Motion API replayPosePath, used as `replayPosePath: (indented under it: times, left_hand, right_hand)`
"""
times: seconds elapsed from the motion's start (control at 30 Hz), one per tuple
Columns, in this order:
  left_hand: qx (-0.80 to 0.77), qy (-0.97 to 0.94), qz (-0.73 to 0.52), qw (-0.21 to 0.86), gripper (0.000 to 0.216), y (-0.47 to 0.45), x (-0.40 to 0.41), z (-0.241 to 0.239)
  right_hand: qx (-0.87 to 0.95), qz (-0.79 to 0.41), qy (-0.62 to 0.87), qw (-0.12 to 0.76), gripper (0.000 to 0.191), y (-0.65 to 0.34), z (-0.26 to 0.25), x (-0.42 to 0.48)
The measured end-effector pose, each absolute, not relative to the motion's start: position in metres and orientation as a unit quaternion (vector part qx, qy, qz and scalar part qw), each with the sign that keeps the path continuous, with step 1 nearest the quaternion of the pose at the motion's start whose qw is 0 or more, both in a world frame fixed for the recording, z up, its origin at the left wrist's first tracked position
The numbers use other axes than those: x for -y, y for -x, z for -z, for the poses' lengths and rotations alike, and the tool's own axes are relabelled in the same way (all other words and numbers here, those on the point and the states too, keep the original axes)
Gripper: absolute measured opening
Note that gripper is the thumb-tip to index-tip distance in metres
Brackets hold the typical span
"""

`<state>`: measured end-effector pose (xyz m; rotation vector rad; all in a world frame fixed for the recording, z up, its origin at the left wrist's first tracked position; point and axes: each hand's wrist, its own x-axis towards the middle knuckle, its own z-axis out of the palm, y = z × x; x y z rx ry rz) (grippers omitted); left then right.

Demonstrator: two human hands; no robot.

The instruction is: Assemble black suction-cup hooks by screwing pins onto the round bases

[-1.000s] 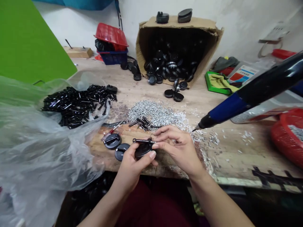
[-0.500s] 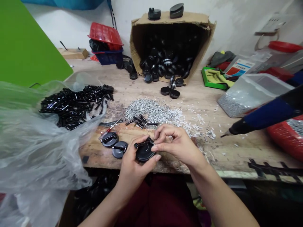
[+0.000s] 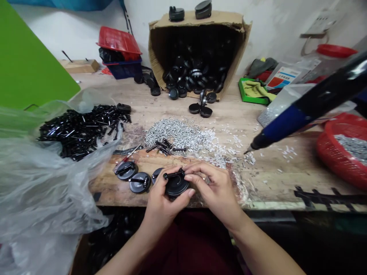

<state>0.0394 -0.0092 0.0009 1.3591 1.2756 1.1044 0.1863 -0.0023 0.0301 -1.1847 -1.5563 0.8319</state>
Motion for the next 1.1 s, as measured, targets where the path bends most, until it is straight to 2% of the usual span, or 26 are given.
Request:
replayPosePath:
  times: [0.13, 0.33, 0.43, 0.57, 0.7, 0.83, 1.03, 1.1]
  left_hand:
    - [-0.510, -0.523, -0.443, 0.519, 0.046, -0.045, 0.011, 0.003]
    - [-0.447, -0.362, -0.407, 0.709, 0.039, -0.061, 0.016, 0.002]
    - [-0.417, -0.318, -0.402, 0.751, 0.029, -0.066, 0.015, 0.002]
    - [-0.426, -0.283, -0.401, 0.760, 0.026, -0.066, 0.016, 0.002]
    - [-0.436, -0.268, -0.407, 0.757, 0.024, -0.064, 0.021, 0.002]
    - [-0.442, -0.267, -0.398, 0.758, 0.027, -0.063, 0.025, 0.006]
    - [-0.439, -0.272, -0.397, 0.759, 0.030, -0.060, 0.026, 0.017]
    - [-0.438, -0.280, -0.397, 0.756, 0.027, -0.059, 0.025, 0.019]
  right_hand:
    - [0.648, -0.314, 0.497, 0.484, 0.015, -0.193, -0.023, 0.008]
    - [0.667, -0.240, 0.499, 0.498, 0.019, -0.200, -0.008, 0.022]
    - [0.658, -0.145, 0.501, 0.543, 0.032, -0.206, -0.006, 0.023]
    - [0.590, 0.006, 0.524, 0.614, 0.053, -0.220, -0.022, 0.003]
    - [0.608, 0.018, 0.547, 0.575, 0.075, -0.238, -0.048, -0.029]
    - [0.609, -0.021, 0.540, 0.581, 0.063, -0.247, -0.063, -0.042]
    - [0.554, -0.166, 0.463, 0.671, 0.043, -0.211, -0.068, -0.020]
    - [0.519, -0.174, 0.442, 0.710, 0.040, -0.194, -0.070, -0.004]
